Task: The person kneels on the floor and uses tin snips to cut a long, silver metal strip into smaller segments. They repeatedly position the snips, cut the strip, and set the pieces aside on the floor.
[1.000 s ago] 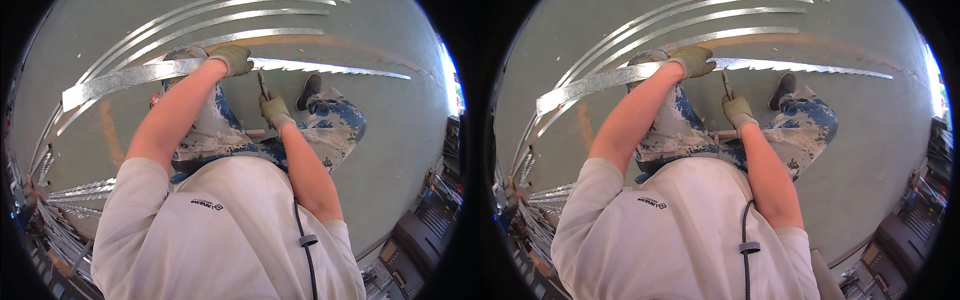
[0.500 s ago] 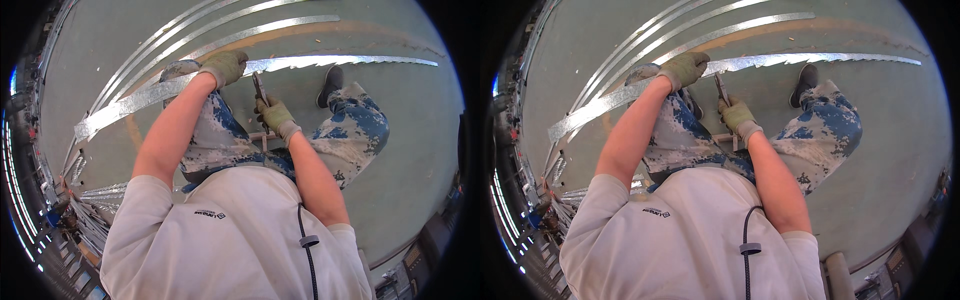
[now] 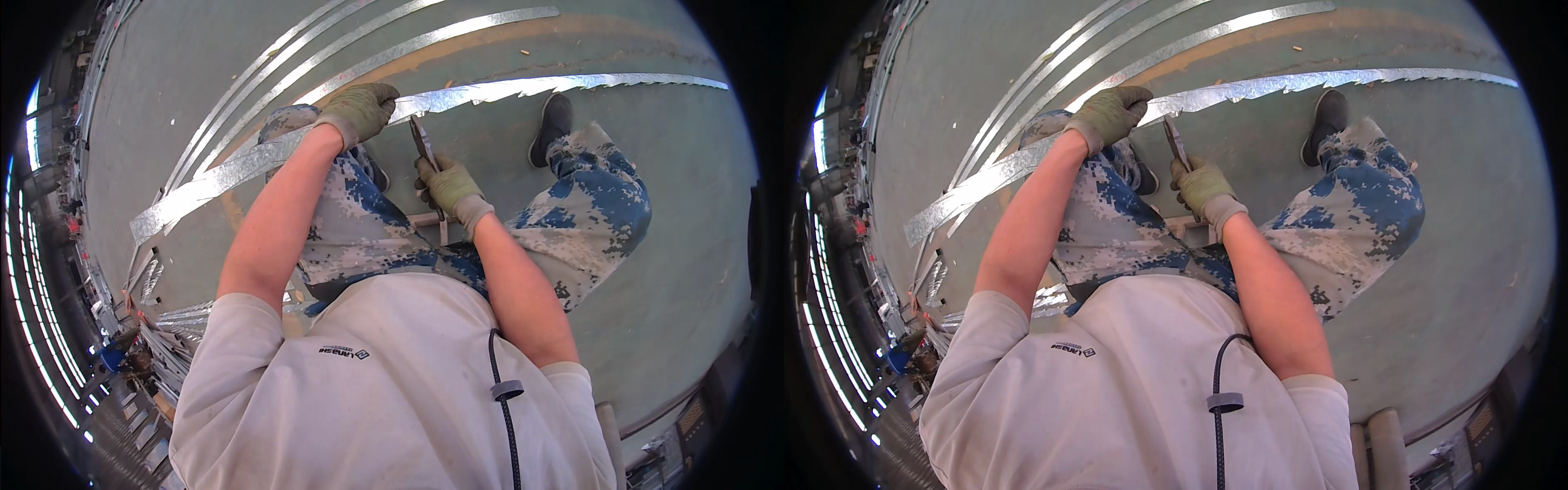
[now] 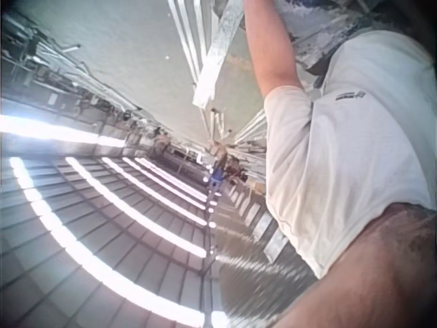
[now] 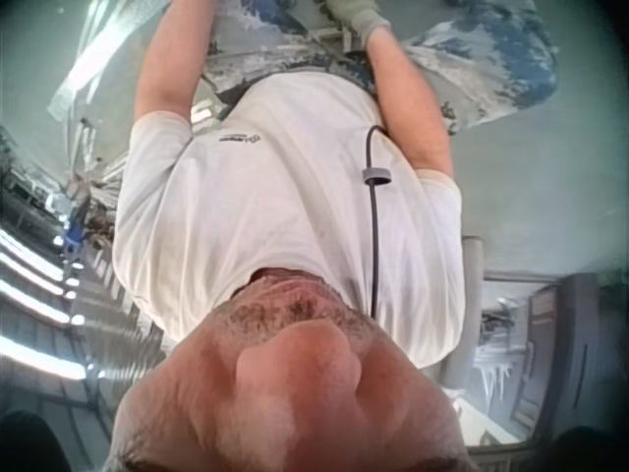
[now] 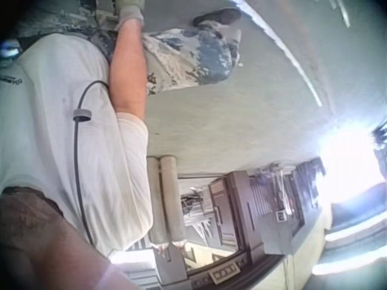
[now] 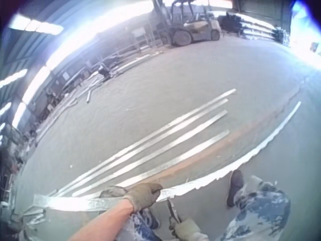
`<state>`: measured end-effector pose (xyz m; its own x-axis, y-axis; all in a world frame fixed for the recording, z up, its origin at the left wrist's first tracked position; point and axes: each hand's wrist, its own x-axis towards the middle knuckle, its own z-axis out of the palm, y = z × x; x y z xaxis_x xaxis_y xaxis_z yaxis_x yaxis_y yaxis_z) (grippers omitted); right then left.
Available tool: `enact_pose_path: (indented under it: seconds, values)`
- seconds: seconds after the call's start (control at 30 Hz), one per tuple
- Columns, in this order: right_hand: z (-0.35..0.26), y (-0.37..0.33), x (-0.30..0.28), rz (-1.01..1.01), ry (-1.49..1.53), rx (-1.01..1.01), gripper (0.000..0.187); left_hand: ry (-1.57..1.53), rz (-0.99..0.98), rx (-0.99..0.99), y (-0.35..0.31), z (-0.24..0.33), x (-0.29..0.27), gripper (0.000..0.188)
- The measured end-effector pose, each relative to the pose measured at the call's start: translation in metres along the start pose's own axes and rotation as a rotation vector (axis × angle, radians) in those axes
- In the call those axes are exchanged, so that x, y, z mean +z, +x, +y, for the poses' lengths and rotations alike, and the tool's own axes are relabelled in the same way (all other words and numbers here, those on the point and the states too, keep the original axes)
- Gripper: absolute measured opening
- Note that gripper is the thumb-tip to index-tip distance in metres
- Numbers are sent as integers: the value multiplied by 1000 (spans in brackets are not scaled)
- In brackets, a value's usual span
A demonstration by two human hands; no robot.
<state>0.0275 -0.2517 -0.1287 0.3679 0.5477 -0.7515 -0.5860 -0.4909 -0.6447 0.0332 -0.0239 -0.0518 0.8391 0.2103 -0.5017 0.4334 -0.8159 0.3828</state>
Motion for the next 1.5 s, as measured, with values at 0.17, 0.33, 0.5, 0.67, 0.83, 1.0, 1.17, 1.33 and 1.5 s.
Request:
enact_pose_path:
  seconds: [0.17,0.33,0.5,0.67,0.83,1.0,1.17,1.33,1.5]
  values:
    - [-9,-6,-7,-113,218,70,31,-94,15,-33,6,-10,7,37]
    - [-13,-5,-22,-246,342,112,28,-186,-54,-118,10,-4,1,35]
    - [-7,1,-29,-429,568,130,33,-206,-28,-115,9,-12,5,35]
    - [-4,8,-35,-629,811,130,37,-291,-40,-175,6,-10,2,34]
    - [14,20,-39,-812,963,129,40,-288,27,-106,6,-15,4,34]
    - [13,18,-38,-845,993,152,40,-316,-14,-158,6,-19,3,33]
    - [6,12,-33,-736,910,130,41,-244,-78,-211,8,-7,-5,35]
    - [-5,5,-33,-656,735,80,46,-15,156,2,-22,-3,-20,46]
    - [-5,3,-36,-619,724,91,43,149,361,-17,-93,-14,-71,63]
